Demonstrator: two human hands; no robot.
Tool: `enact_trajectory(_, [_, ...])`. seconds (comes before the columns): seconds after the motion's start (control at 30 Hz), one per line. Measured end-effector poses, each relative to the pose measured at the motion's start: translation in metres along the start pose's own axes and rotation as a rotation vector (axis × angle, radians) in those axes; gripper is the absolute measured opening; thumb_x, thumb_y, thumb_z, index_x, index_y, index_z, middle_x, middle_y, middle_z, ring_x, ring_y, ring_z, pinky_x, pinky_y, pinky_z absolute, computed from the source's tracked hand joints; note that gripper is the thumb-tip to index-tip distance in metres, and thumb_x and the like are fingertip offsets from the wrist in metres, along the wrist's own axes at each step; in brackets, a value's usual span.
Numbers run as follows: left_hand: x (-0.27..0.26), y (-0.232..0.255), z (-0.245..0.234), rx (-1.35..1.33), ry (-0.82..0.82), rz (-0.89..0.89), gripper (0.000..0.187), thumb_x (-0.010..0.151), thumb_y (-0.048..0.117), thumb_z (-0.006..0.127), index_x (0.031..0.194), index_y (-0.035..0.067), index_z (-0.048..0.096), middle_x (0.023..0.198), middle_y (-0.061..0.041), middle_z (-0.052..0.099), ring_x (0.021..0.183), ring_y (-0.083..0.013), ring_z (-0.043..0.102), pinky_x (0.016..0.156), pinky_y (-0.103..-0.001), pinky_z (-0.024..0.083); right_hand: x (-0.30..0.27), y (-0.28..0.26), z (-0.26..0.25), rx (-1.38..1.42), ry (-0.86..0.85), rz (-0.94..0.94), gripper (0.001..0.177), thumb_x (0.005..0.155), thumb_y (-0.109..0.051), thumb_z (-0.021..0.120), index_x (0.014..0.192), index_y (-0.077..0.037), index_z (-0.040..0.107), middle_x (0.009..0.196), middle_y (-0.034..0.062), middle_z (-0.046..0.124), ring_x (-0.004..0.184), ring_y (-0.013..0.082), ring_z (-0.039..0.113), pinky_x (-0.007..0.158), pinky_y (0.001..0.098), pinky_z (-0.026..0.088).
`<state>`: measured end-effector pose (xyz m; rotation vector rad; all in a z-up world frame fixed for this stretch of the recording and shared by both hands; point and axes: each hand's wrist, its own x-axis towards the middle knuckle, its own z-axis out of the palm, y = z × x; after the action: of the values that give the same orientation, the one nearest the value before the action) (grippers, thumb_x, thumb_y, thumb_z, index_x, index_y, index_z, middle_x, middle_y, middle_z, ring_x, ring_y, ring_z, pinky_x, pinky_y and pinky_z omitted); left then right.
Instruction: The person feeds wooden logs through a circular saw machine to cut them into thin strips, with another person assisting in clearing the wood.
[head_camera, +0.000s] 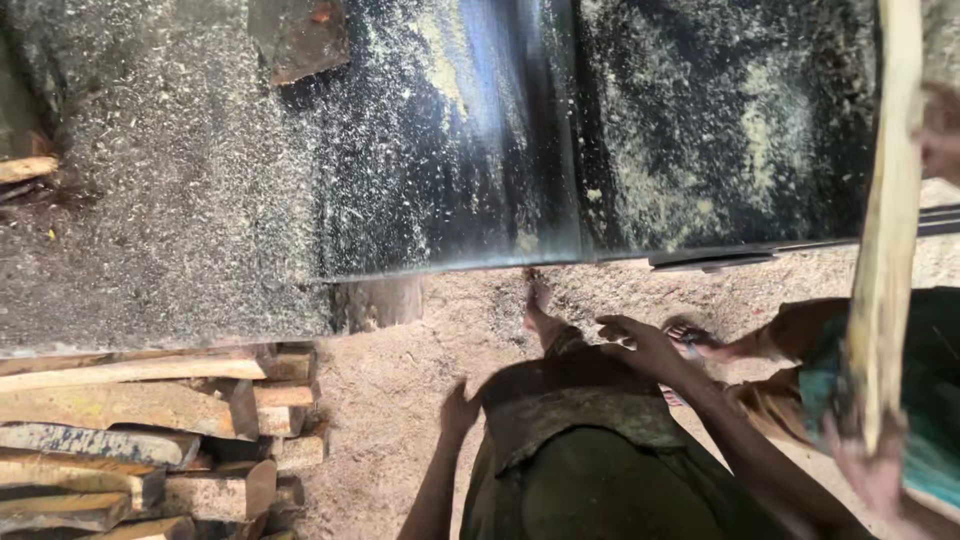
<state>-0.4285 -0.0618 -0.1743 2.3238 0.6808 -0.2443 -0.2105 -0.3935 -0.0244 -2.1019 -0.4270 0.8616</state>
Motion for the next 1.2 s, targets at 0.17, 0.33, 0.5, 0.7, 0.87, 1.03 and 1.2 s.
enact_trajectory(0.17, [-0.127,-0.119,0.01,0.185,-0.39,-0.617,0.084,0.083,0.079,0.063,0.11,-0.001,0.07,0.109,-0.025,0.07,0.109,-0.0387,0.068,0.091,-0.05,0.053,-0.009,0.012,0.029,-0.057,-0.076,-0.038,0.051,0.088,-0.025,0.074,0.138,-0.018,0.062,0.122,0.0054,0.076,0.109,0.0197,0.074,0.095,0.0361,0.058])
enact_trajectory(0.33, [-0.162,-0.139,0.017,0.033,-0.477,-0.663,0.082,0.087,0.075,0.055,0.099,-0.004,0.078,0.103,-0.022,0.08,0.1,-0.0349,0.077,0.09,-0.047,0.055,-0.03,0.007,0.045,-0.085,-0.126,0.083,0.052,0.089,-0.027,0.073,0.139,-0.021,0.062,0.12,0.0048,0.076,0.109,0.0189,0.074,0.095,0.0357,0.059])
enact_trajectory(0.5, [-0.114,-0.11,0.024,-0.258,-0.183,-0.532,0.071,0.084,0.064,0.067,0.119,0.003,0.073,0.12,-0.021,0.074,0.118,-0.0347,0.069,0.099,-0.044,0.053,-0.036,0.0,0.046,-0.091,-0.124,0.141,0.053,0.089,-0.027,0.075,0.139,-0.021,0.061,0.122,0.0044,0.075,0.112,0.0191,0.072,0.097,0.037,0.058])
enact_trajectory(0.7, [-0.044,-0.034,-0.018,-0.385,-0.043,-0.38,0.065,0.087,0.054,0.07,0.13,0.005,0.067,0.123,-0.02,0.074,0.117,-0.0326,0.071,0.097,-0.042,0.055,-0.034,0.0,0.037,-0.043,-0.085,0.006,0.055,0.089,-0.027,0.074,0.141,-0.02,0.06,0.125,0.0044,0.076,0.113,0.0191,0.073,0.097,0.0373,0.059])
enact_trajectory(0.87, [-0.004,0.022,-0.051,-0.436,0.284,-0.144,0.05,0.09,0.037,0.073,0.128,0.005,0.067,0.112,-0.017,0.075,0.103,-0.0304,0.072,0.089,-0.042,0.056,-0.028,-0.028,0.026,-0.115,-0.081,0.034,0.054,0.089,-0.027,0.073,0.142,-0.021,0.06,0.125,0.0043,0.076,0.114,0.0192,0.073,0.097,0.0372,0.059])
enact_trajectory(1.03, [0.039,0.119,-0.112,-0.238,0.586,0.341,0.038,0.089,0.019,0.079,0.121,0.001,0.068,0.108,-0.016,0.071,0.102,-0.0334,0.065,0.089,-0.043,0.052,0.0,-0.069,-0.004,0.03,-0.05,-0.053,0.052,0.09,-0.026,0.075,0.14,-0.018,0.061,0.128,0.0062,0.074,0.119,0.0217,0.071,0.1,0.039,0.056])
enact_trajectory(1.2, [0.114,0.208,-0.159,-0.295,0.614,0.573,0.031,0.092,0.015,0.078,0.118,0.002,0.068,0.113,-0.014,0.071,0.105,-0.0331,0.066,0.092,-0.042,0.052,0.056,-0.128,-0.067,0.056,-0.006,-0.023,0.053,0.089,-0.029,0.073,0.14,-0.019,0.061,0.127,0.0065,0.074,0.119,0.0218,0.071,0.101,0.0422,0.058])
